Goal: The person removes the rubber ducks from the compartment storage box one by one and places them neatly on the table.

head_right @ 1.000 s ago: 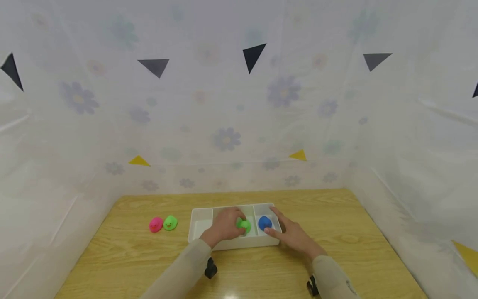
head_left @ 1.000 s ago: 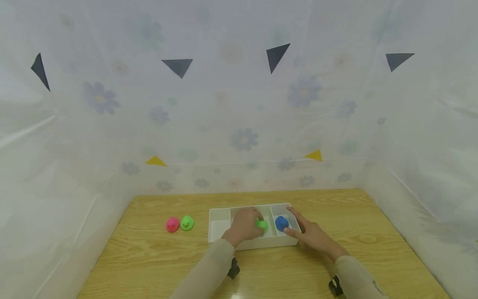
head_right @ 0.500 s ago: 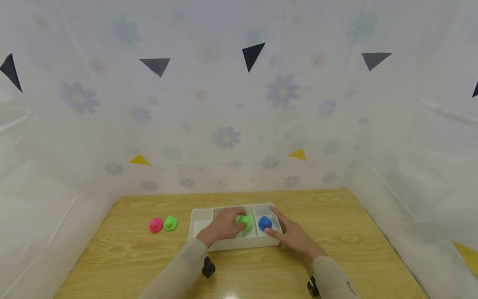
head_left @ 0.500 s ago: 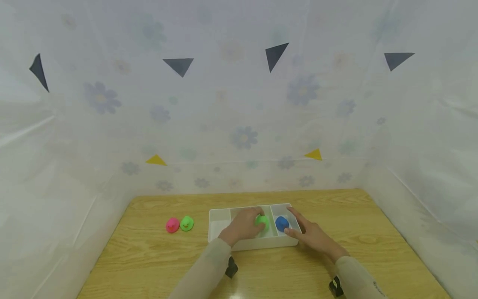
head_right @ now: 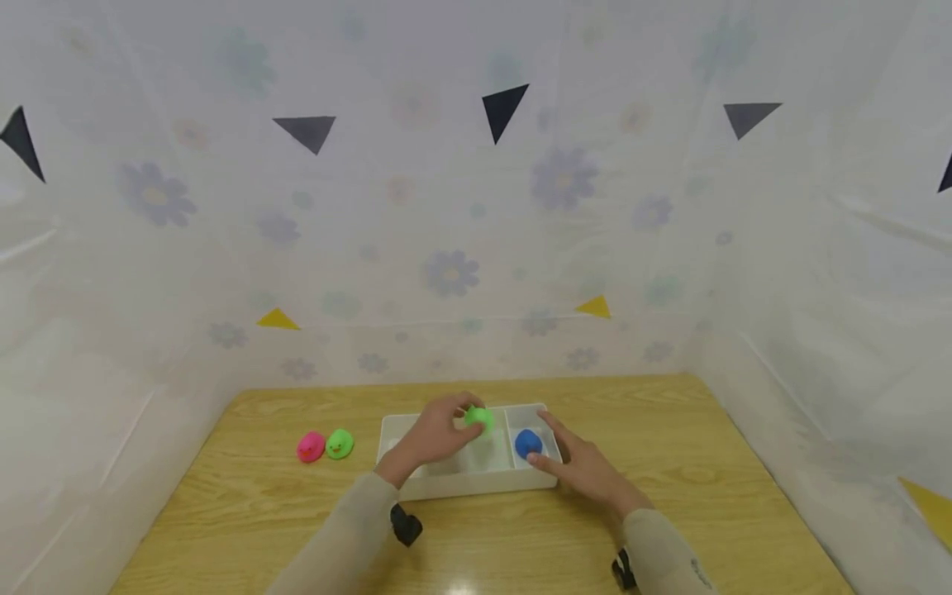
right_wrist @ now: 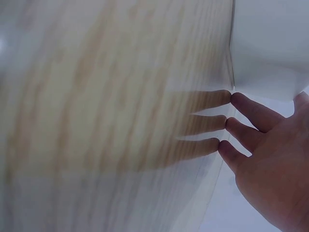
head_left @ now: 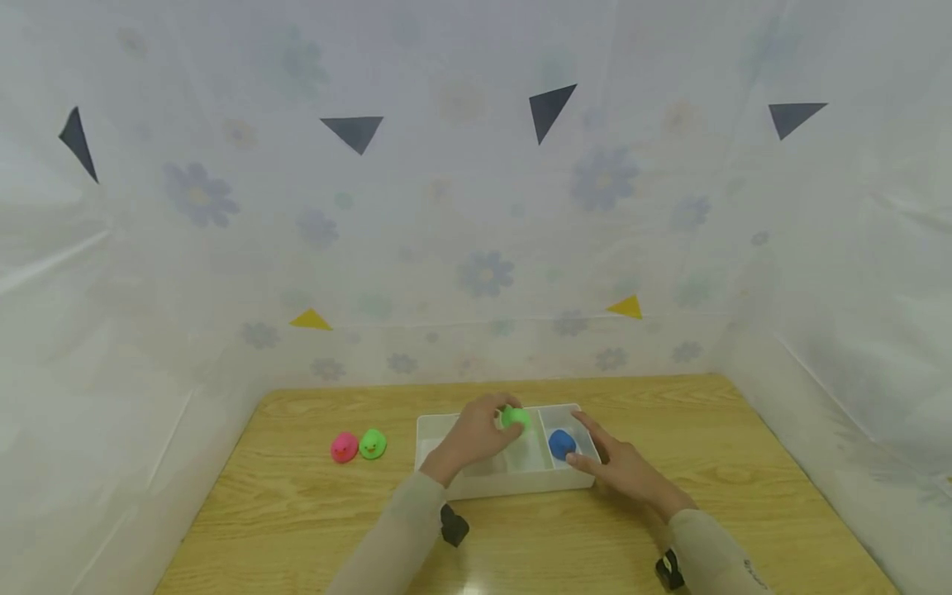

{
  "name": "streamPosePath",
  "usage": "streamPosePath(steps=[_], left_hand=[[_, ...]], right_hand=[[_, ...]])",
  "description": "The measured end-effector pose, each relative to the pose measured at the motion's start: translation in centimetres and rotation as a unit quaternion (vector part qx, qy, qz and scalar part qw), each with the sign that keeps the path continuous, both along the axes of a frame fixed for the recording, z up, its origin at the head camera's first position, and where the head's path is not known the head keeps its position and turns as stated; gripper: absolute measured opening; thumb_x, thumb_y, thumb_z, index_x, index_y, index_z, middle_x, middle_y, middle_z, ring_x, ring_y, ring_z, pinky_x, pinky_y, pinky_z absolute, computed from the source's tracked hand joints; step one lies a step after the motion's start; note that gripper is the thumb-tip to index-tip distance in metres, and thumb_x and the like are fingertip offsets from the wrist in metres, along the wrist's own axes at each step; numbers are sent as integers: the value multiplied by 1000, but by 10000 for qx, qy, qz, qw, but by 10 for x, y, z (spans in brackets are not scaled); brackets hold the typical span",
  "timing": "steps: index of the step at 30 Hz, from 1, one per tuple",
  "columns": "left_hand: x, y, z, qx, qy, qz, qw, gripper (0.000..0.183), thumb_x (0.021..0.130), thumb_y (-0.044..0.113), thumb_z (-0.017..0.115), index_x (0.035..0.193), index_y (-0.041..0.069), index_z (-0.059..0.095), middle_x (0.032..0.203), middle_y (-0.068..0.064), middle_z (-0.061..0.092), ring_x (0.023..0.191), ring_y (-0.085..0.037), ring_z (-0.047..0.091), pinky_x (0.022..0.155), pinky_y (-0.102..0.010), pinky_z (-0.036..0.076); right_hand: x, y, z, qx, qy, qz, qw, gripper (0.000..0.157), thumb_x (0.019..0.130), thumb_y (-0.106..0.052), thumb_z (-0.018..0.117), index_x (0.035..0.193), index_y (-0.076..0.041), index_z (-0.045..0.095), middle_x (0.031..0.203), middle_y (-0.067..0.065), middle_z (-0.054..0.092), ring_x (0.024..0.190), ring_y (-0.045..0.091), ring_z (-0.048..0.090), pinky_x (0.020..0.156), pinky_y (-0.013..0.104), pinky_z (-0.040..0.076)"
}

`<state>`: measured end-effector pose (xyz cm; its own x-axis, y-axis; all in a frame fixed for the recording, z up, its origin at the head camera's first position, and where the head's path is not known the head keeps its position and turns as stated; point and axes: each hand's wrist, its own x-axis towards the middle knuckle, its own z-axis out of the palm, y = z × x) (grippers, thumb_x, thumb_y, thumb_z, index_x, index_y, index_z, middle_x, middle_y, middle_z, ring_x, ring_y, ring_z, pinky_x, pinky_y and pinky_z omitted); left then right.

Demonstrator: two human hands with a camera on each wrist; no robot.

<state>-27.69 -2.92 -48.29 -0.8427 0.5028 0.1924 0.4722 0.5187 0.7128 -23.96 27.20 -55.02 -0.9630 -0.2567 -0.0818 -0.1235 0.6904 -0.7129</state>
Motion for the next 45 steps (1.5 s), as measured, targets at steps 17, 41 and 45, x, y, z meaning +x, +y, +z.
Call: streamPosePath(steps=[17, 41, 45], left_hand=[[3, -23, 1, 1918, -1290, 280, 9725, 34, 98, 23, 76, 129, 8, 73, 133, -16, 71, 104, -26, 76, 82, -34, 61], [1, -74, -5, 3031, -2129, 919, 9243, 46, 96, 12, 76, 140, 2, 66, 143, -18, 65, 111, -17, 73, 103, -39, 58], [3, -83, -6, 2866, -1991, 1172, 9298, 49, 96, 13, 77, 143, 6, 65, 143, -16, 65, 115, -20, 72, 104, -39, 56]], right_hand=[[-3, 0, -1, -9, 23, 42, 10000, 83, 102, -61, 60, 168, -47, 11, 170, 26, 27, 145, 57, 44, 112, 73, 42], [-2, 4, 0, 11, 41, 72, 10000, 83, 103, -59, 59, 169, -45, 11, 172, 23, 25, 147, 55, 43, 112, 71, 42], [-2, 6, 0, 37, 50, 57, 10000, 83, 103, -60, 59, 168, -45, 10, 171, 25, 27, 146, 56, 44, 112, 71, 42]])
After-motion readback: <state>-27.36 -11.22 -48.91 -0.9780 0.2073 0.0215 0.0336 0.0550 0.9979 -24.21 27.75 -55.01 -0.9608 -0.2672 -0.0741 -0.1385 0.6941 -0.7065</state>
